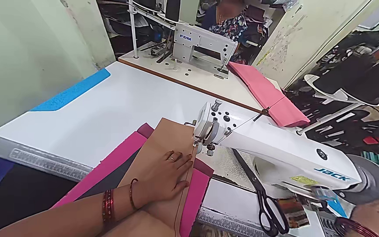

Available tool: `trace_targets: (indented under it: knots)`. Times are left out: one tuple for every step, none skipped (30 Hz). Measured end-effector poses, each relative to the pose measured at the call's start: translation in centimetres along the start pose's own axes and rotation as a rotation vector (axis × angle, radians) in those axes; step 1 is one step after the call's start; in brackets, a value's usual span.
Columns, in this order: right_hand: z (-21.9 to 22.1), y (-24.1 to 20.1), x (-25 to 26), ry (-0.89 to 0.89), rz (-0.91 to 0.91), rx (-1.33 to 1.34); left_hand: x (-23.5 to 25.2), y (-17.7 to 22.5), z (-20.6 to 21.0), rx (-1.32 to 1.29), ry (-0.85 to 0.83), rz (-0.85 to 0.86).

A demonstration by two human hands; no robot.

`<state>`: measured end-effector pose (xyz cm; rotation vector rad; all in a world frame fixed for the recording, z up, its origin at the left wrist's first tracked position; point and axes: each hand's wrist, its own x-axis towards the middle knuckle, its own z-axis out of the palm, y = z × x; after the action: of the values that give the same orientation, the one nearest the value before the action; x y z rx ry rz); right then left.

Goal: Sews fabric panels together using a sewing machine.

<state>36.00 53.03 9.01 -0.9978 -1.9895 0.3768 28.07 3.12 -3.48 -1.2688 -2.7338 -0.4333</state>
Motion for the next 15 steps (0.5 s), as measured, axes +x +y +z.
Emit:
trace_targets:
  knots:
    - [-0.1,-0.2,0.2,-0.007,0.001,-0.029,0.0,0.1,0.0,0.0,0.001,-0.005]
    - [-0.2,-0.4,0.9,-0.034,-0.018,-0.089,0.0,0.1,0.0,0.001,-0.001,-0.011]
    - [-0.3,-0.6,1.9,-0.081,-0.049,-0.162,-0.1,0.2,0.0,0.003,0.004,-0.013]
    - [-0.5,-1.1,3.1,-0.136,-0.075,-0.229,-0.1,0.2,0.1,0.007,0.011,-0.013]
    - [-0.7,-1.8,4.1,-0.194,-0.086,-0.284,-0.1,0.2,0.1,0.001,0.006,-0.015]
    - [-0.9,-2.6,4.8,-0.248,-0.085,-0.323,0.0,0.2,0.0,-0.011,-0.005,-0.018]
    - [-1.1,-3.1,5.2,-0.279,-0.086,-0.34,0.0,0.2,-0.1,-0.031,-0.029,-0.025]
    - [-1.1,-3.1,5.4,-0.288,-0.082,-0.327,0.1,0.2,-0.4,-0.069,-0.083,-0.04]
    - [-1.0,-2.8,5.0,-0.261,-0.078,-0.296,0.2,0.2,-0.6,-0.088,-0.114,-0.049]
    - [-0.9,-2.2,4.2,-0.206,-0.069,-0.245,0.2,0.1,-0.7,-0.098,-0.123,-0.05]
    - [-0.6,-1.2,2.9,-0.127,-0.058,-0.175,0.2,0.1,-0.6,-0.098,-0.114,-0.047]
    - [-0.3,0.0,1.3,-0.047,-0.043,-0.085,0.2,0.2,-0.5,-0.095,-0.098,-0.044]
    - [0.2,1.3,-0.5,0.017,-0.036,-0.008,0.2,0.2,-0.5,-0.092,-0.092,-0.045]
    - [0.6,2.3,-2.6,0.049,-0.044,0.055,0.3,0.2,-0.5,-0.094,-0.097,-0.05]
    - [0.6,2.6,-5.3,0.042,-0.079,0.122,0.3,0.2,-0.6,-0.095,-0.1,-0.054]
